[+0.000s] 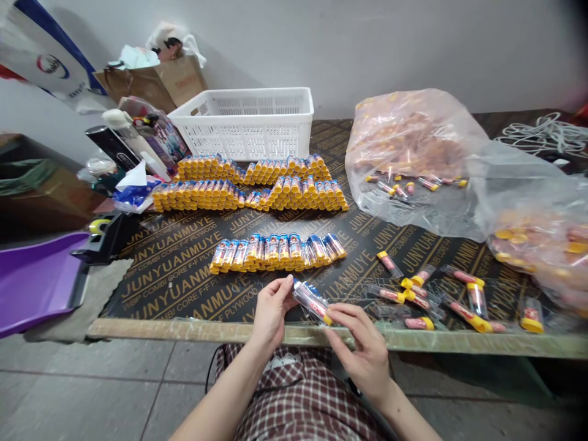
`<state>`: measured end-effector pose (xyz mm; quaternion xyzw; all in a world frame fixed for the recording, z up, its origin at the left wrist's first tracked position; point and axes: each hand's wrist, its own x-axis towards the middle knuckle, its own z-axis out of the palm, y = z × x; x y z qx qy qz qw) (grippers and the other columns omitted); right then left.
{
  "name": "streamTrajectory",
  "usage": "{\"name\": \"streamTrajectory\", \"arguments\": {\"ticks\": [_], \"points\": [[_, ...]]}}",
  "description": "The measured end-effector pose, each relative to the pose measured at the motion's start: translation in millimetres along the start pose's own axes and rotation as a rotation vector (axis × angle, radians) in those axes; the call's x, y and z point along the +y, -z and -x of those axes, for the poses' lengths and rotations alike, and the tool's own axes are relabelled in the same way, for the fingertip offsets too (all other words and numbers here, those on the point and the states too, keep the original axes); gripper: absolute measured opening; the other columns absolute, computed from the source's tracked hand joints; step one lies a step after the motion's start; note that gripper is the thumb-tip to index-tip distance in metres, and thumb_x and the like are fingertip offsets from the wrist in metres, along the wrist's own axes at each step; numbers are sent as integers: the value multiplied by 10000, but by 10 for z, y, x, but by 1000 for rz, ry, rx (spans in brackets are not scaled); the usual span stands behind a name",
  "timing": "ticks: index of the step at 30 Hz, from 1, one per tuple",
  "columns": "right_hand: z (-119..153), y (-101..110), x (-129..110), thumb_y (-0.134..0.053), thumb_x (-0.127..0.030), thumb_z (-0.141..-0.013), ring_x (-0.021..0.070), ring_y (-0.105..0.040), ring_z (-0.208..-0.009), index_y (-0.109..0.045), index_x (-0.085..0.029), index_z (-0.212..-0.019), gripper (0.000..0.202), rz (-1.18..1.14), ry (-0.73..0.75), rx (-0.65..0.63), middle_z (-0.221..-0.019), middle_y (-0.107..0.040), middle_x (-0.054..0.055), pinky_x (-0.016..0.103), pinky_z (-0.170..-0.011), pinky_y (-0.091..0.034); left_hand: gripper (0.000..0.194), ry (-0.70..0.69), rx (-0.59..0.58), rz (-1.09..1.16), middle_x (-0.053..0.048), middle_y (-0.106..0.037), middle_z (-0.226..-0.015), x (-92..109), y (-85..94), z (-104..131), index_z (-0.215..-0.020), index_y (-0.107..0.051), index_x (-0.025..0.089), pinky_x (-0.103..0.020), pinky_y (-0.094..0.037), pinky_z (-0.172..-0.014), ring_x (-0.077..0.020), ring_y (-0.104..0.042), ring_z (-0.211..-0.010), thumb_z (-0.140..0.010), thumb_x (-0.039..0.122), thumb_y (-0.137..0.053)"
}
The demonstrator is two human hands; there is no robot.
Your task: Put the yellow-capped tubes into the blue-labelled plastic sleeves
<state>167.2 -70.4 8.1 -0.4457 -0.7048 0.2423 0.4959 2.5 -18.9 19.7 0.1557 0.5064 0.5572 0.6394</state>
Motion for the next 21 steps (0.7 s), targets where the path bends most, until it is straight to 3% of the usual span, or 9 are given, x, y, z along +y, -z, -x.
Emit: {"name": "streamTrajectory", "arguments": {"ticks": [6, 9, 11, 14, 18, 21], "points": [[-11, -2, 75, -510, -40, -790, 194, -604, -914, -574, -299, -1174, 468, 11, 39, -75, -981, -584, 58, 339, -774, -546, 428, 84, -118, -44, -27, -698, -729, 60, -54, 88, -865, -657, 136, -236, -506, -617, -113, -622, -614, -504, 252, -855], [-58, 26, 95, -545, -68, -721, 255, -523, -1117, -423, -301, -1322, 656, 63, 49, -121, -1195, -499, 95, 440, -910, -498, 409, 147, -218, -144, -60, -706, -732, 43, -57, 130, -833, -683, 103, -238, -500, -611, -126, -628, -609, -500, 267, -855], [-97, 54, 97, -544, -75, -681, 296, -393, -1275, -319, -291, -1382, 767, 50, 46, -185, -1392, -347, 111, 496, -991, -432, 379, 180, -275, -203, -71, -706, -719, 18, -64, 165, -800, -693, 91, -240, -495, -609, -131, -627, -603, -511, 280, -848], [-144, 89, 99, -522, -74, -639, 318, -259, -1368, -250, -262, -1410, 839, -25, 42, -288, -1496, -206, 104, 517, -1040, -379, 392, 219, -315, -250, -61, -699, -693, -15, -86, 215, -809, -701, 98, -232, -481, -584, -126, -616, -577, -503, 292, -851], [-149, 93, 130, -494, -66, -600, 287, -379, -1310, -241, -238, -1414, 869, -150, 24, -359, -1420, -362, 108, 482, -1056, -382, 392, 263, -313, -269, -40, -680, -670, -37, -112, 260, -789, -697, 106, -216, -462, -571, -107, -597, -556, -487, 298, -858], [-125, 69, 153, -489, -56, -583, 268, -462, -1245, -266, -241, -1403, 869, -186, 6, -333, -1349, -443, 102, 442, -1038, -417, 387, 276, -295, -261, -30, -668, -649, -42, -117, 273, -770, -688, 109, -215, -452, -567, -102, -587, -543, -479, 296, -862]]}}
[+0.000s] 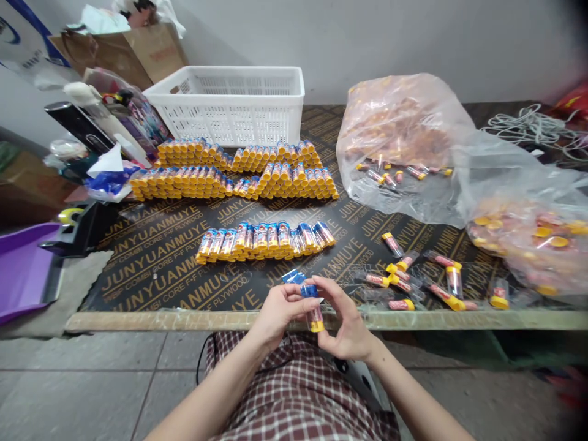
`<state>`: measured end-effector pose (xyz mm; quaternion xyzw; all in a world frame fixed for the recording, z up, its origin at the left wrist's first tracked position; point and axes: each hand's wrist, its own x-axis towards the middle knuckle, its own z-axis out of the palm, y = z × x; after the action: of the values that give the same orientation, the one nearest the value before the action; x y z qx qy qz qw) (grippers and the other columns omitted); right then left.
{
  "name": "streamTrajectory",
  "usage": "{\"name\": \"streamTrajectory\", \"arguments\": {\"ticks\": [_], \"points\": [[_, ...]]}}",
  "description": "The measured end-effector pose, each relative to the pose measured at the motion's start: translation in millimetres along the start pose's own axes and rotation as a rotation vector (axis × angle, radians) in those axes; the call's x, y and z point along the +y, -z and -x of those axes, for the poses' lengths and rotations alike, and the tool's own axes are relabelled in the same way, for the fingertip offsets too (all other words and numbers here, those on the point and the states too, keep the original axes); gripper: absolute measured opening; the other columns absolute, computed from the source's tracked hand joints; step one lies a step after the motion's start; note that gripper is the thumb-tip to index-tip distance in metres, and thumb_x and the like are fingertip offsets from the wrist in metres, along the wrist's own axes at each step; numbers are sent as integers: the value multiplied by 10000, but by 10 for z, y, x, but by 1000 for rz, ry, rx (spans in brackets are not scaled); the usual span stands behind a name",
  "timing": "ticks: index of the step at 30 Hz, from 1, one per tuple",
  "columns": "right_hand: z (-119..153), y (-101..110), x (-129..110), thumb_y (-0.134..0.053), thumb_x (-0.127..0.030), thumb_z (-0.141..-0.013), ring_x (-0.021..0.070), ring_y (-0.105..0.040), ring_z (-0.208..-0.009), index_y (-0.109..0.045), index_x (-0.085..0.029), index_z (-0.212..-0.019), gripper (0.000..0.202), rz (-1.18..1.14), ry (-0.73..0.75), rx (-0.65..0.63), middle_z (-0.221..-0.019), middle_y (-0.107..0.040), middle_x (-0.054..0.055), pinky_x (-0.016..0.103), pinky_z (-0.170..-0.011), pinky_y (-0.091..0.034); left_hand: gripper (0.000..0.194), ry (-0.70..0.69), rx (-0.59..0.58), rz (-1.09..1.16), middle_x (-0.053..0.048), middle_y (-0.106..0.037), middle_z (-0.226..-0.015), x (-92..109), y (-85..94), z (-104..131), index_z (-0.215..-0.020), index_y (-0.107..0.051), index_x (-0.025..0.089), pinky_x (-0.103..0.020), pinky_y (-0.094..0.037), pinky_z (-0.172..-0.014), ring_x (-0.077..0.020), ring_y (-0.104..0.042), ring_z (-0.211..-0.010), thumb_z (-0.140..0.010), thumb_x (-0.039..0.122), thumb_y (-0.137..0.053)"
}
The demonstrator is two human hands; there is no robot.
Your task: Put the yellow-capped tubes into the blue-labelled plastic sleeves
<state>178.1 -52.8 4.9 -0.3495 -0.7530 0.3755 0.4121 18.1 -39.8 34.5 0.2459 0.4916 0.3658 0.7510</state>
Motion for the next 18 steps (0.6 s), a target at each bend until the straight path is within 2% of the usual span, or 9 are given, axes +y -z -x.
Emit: {"name": "streamTrajectory", "arguments": {"ticks": [9, 18], "points": [[-18, -16, -14, -499, -59, -577, 267, -491, -1218, -271, -243, -1399, 873, -39, 2, 56, -1333, -459, 104, 426, -1006, -454, 388, 2, -3, 11, -22, -658, -638, 2, 1, -1, -753, -670, 119, -200, -435, -553, -99, -586, -546, -466, 291, -868], [-35, -49, -30, -501, -64, -583, 260, -501, -1205, -261, -238, -1399, 868, -62, -10, 45, -1333, -462, 102, 419, -1004, -455, 410, -22, -6, 26, -41, -679, -683, -7, 13, 10, -812, -687, 110, -223, -453, -586, -109, -597, -570, -485, 286, -860]]}}
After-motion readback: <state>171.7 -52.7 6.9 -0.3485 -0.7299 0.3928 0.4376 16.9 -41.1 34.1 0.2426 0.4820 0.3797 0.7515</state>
